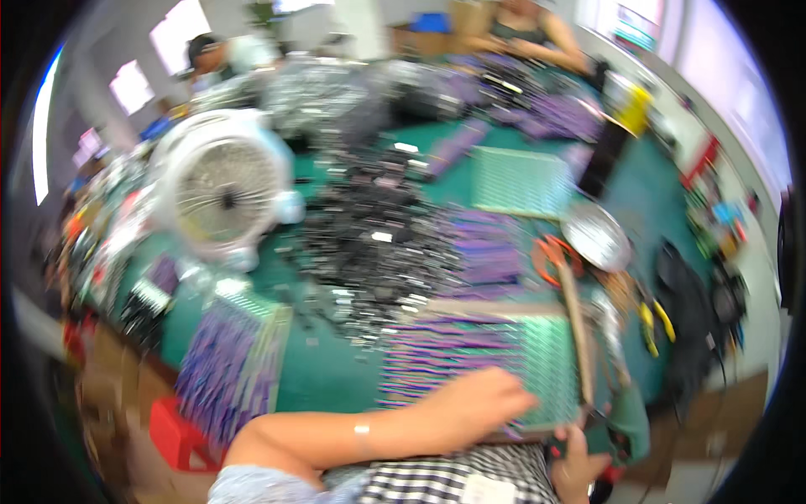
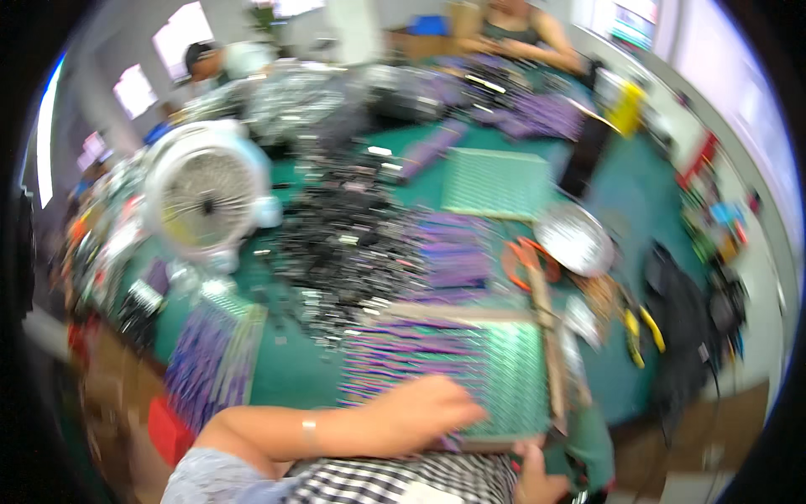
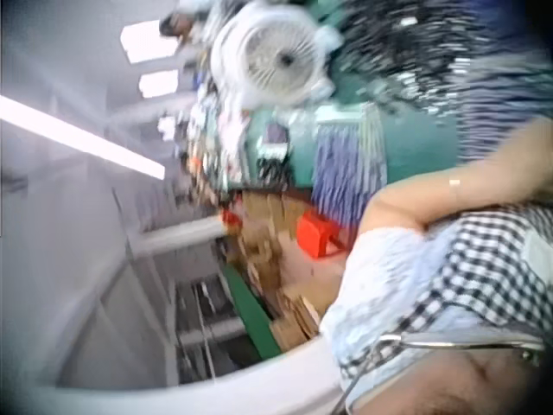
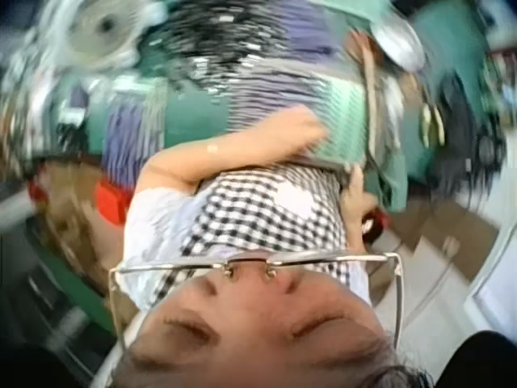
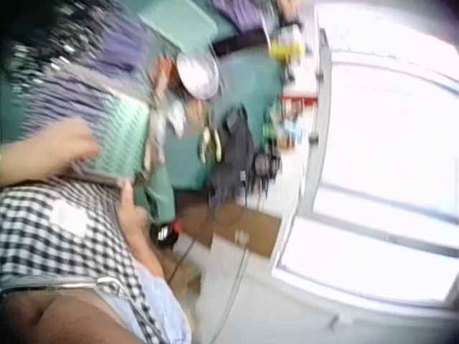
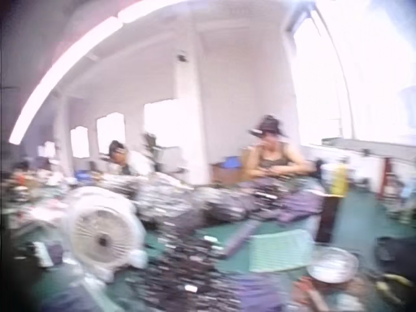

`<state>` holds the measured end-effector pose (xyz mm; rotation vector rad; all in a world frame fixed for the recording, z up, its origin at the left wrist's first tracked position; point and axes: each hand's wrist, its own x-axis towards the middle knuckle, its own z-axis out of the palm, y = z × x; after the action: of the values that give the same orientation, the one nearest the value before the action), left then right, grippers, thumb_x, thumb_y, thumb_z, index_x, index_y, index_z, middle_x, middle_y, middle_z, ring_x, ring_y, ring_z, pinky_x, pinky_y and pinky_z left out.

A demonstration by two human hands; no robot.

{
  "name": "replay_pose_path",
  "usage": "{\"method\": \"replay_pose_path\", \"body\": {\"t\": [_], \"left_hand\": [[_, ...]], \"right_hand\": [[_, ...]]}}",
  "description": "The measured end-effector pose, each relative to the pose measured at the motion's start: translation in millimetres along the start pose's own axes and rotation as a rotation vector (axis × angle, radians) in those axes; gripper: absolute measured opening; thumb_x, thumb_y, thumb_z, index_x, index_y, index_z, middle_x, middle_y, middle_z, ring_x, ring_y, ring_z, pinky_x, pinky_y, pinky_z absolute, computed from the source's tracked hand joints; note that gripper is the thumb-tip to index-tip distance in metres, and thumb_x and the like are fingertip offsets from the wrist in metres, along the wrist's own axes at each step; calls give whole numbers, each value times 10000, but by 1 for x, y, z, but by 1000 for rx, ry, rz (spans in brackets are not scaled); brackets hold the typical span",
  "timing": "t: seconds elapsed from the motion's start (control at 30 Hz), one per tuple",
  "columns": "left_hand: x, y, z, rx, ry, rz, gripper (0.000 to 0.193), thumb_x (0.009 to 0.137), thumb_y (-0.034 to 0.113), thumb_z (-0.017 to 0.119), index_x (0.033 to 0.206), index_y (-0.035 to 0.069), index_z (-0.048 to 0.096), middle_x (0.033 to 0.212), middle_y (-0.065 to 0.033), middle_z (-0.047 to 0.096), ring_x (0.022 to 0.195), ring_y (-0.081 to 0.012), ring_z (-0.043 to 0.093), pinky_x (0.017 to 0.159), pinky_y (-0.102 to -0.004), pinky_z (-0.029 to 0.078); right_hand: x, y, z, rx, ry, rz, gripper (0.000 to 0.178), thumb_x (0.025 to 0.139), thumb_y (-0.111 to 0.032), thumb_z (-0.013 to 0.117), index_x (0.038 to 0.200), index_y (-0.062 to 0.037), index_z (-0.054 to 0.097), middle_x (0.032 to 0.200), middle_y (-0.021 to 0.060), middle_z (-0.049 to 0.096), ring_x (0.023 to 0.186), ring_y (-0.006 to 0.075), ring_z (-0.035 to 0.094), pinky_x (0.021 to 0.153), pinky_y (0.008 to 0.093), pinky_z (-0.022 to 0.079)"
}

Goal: The person aligns multi-colored wires onto circuit boards by hand and solders them in place using a soldering tool.

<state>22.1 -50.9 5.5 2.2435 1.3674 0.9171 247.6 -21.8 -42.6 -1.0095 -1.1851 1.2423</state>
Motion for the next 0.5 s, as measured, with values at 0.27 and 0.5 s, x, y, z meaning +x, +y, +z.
{"method": "replay_pose_path", "body": {"t": [0.27, 0.5], "left_hand": [[-9, -3, 10, -28, 62, -158, 324, 678, -40, 633, 987, 50, 592, 846, -100, 597, 770, -291, 576, 674, -367, 475], [-9, -1, 19, -37, 73, -175, 240, 725, -34, 660, 934, 46, 574, 789, -118, 609, 713, -280, 616, 612, -349, 509]], "right_hand": [[-21, -17, -26, -99, -206, 281, 149, 844, -34, 513, 990, -17, 488, 864, 76, 552, 847, 159, 561, 806, 347, 468], [-44, -19, -80, -306, -320, 334, 168, 797, -10, 595, 964, 1, 579, 861, 80, 613, 771, 152, 606, 734, 287, 501]]}}
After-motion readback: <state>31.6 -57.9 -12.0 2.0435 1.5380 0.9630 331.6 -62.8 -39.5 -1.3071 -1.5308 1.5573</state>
